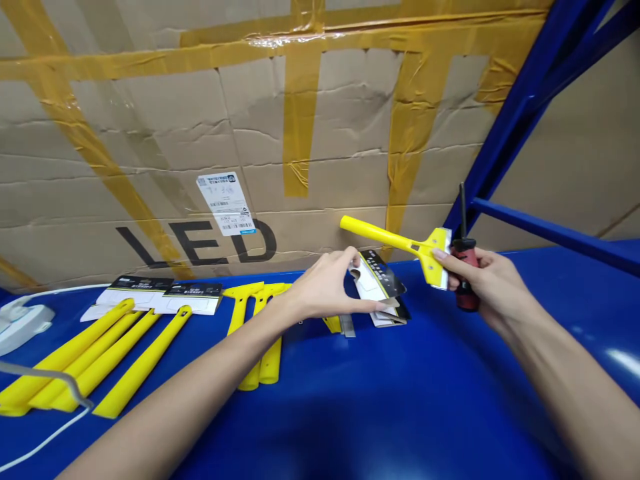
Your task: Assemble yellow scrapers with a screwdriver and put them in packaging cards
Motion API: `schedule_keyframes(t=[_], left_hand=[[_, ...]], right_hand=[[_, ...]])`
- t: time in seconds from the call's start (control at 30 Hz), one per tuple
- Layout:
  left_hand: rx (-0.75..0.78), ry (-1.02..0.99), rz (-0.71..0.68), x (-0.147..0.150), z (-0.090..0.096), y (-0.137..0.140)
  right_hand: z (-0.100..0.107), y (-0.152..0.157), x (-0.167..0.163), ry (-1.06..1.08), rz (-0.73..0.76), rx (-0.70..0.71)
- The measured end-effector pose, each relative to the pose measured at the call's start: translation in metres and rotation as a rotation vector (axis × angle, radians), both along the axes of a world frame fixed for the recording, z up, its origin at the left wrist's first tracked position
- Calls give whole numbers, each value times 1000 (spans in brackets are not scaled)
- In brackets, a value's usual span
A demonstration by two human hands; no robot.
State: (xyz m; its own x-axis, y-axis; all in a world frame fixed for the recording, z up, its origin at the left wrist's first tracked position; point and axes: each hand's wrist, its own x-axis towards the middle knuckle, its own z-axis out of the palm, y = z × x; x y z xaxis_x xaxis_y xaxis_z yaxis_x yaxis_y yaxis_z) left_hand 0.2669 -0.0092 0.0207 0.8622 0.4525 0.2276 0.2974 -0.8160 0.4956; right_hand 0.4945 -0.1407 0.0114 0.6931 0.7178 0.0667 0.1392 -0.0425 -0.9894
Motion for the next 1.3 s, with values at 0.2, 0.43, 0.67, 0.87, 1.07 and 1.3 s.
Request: schedule_keyframes(t=[0.2,0.43,0.67,0.87,1.07,1.3], left_hand=[[56,168,-126,39,-24,4],[150,144,-81,10,-30,-8],[495,-222,1,-26,-10,-10],[124,118,-112,-49,32,-9],[-854,273,-162,-75,33,-9],[-1272,-112,151,-112,8,-18]], right_hand=[[-6,2,7,17,50,26],[-11,7,1,20,146,1],[-9,5,-18,55,254,-63],[-6,3,-50,39,496,-183],[-17,8,-75,4,745,-238],[-4,3,-81,-23,783,-143]])
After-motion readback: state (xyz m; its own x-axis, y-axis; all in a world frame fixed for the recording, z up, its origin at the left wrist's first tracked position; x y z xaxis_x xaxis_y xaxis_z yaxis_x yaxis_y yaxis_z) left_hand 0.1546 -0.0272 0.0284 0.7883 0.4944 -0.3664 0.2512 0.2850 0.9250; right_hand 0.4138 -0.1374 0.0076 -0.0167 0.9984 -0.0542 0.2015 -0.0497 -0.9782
